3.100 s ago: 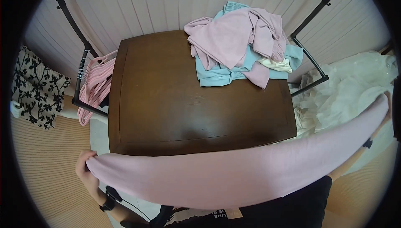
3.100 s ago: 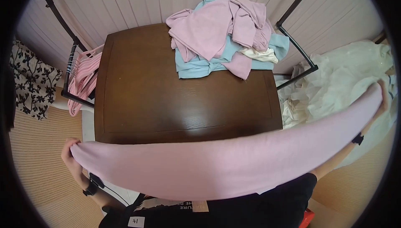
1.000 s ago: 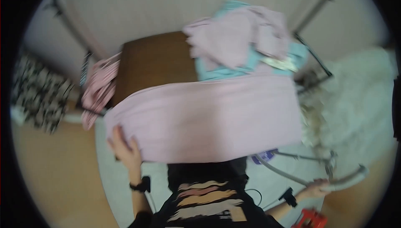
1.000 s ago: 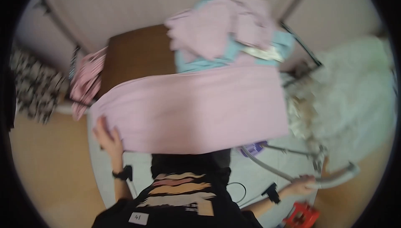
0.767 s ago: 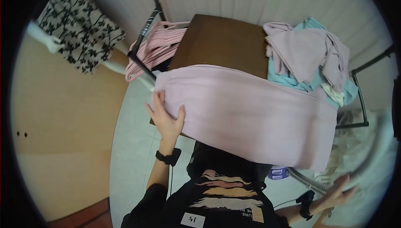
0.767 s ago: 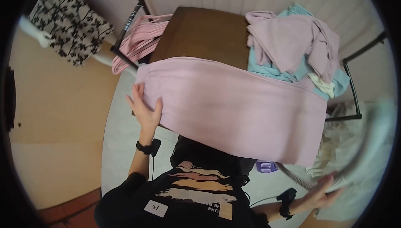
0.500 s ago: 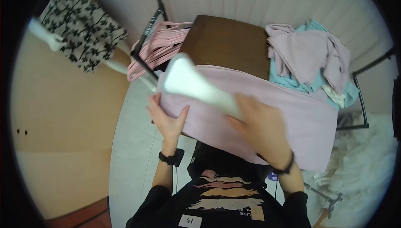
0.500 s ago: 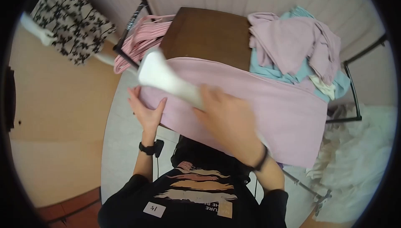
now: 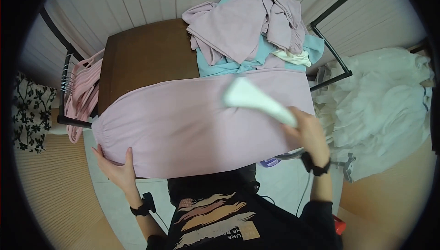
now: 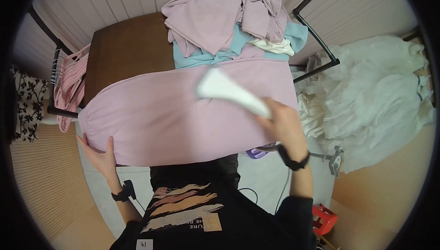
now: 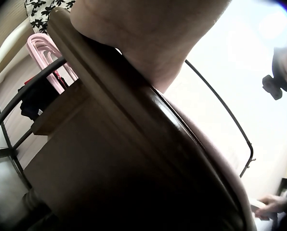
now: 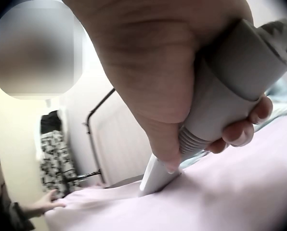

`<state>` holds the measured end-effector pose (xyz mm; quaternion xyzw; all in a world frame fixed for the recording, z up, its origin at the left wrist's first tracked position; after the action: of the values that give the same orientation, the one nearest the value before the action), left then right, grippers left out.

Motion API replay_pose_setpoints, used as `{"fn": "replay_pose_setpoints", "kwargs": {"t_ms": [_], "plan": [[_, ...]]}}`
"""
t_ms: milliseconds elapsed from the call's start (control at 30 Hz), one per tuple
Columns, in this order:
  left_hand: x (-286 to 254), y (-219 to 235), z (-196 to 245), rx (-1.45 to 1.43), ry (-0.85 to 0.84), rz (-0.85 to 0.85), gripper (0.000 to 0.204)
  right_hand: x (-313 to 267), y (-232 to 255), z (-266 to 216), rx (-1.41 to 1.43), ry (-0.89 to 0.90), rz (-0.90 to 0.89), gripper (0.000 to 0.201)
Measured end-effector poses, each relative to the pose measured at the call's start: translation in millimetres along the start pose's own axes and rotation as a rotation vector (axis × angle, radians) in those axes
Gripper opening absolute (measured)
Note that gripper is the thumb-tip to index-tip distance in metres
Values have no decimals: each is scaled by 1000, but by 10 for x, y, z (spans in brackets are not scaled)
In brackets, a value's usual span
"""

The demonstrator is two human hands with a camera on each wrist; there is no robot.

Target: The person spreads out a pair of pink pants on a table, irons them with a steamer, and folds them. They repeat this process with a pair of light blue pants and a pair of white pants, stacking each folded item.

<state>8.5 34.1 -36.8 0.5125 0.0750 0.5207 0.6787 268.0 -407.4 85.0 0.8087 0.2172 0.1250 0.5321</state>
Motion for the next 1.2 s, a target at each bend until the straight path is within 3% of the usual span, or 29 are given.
{"fn": "replay_pose_setpoints", "kwargs": {"t_ms": [33, 133, 233, 333, 367, 467, 500, 533, 567, 633, 700, 767, 867, 933, 1000, 1033, 1100, 1200], "plan": [[6, 6, 3, 16, 1, -5, 115, -127, 148, 296, -57, -123, 9, 40], [1, -22, 16, 33, -1, -9, 114, -453, 419, 1239, -207, -264, 213, 38], [5, -38, -39, 24, -28, -2, 113, -549, 634, 1412, -343, -397, 284, 38], [-36, -62, -152, 3, -53, 12, 114, -451, 745, 790, -285, -462, 256, 35], [-38, -70, -192, -31, -70, 13, 116, -410, 737, 492, -237, -393, 242, 34], [-42, 20, -209, -84, -75, -32, 124, -170, 388, -516, 8, -63, 195, 33], [-29, 81, -171, -133, -74, -67, 126, -60, 242, -845, 88, 96, 119, 40], [-26, 134, -211, -104, -81, -52, 126, 20, 27, -1156, 118, 175, 84, 43], [-41, 140, -230, -214, -72, -85, 130, 88, -139, -1458, 219, 191, -80, 43], [-52, 140, -233, -349, -81, -132, 133, 139, -628, -1852, 250, 428, -243, 46], [-88, 99, -336, -438, -148, -144, 137, 122, -1093, -2193, 190, 620, -252, 39], [-81, 126, -347, -269, -204, -207, 135, 159, -1386, -2347, 104, 730, -210, 39], [-73, 151, -181, -228, -198, -197, 136, 144, -1265, -2098, 199, 667, -124, 41], [-81, 146, -162, -238, -177, -210, 136, 144, -933, -1620, 166, 457, -274, 41], [-65, 154, -123, -186, -157, -212, 134, 25, -464, -1028, 198, 245, -214, 41], [-45, 150, -123, -195, -145, -216, 134, -80, -289, -737, 198, 169, -99, 42], [-42, 151, -132, -190, -189, -213, 131, -322, 191, -335, 0, -189, -105, 41], [-22, 167, -110, -133, -206, -227, 129, -745, 564, 440, -177, -481, 78, 43]]}}
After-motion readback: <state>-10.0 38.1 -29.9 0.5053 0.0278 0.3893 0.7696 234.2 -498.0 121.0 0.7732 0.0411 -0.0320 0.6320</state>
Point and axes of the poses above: each hand's wrist, its own x-axis towards the middle knuckle, its own y-axis out of the back of the hand, z = x × y, the point moved 1 cm from there along x, towards the middle knuckle, and after that the axes turned 5 degrees about x, right-handed, at the moved point
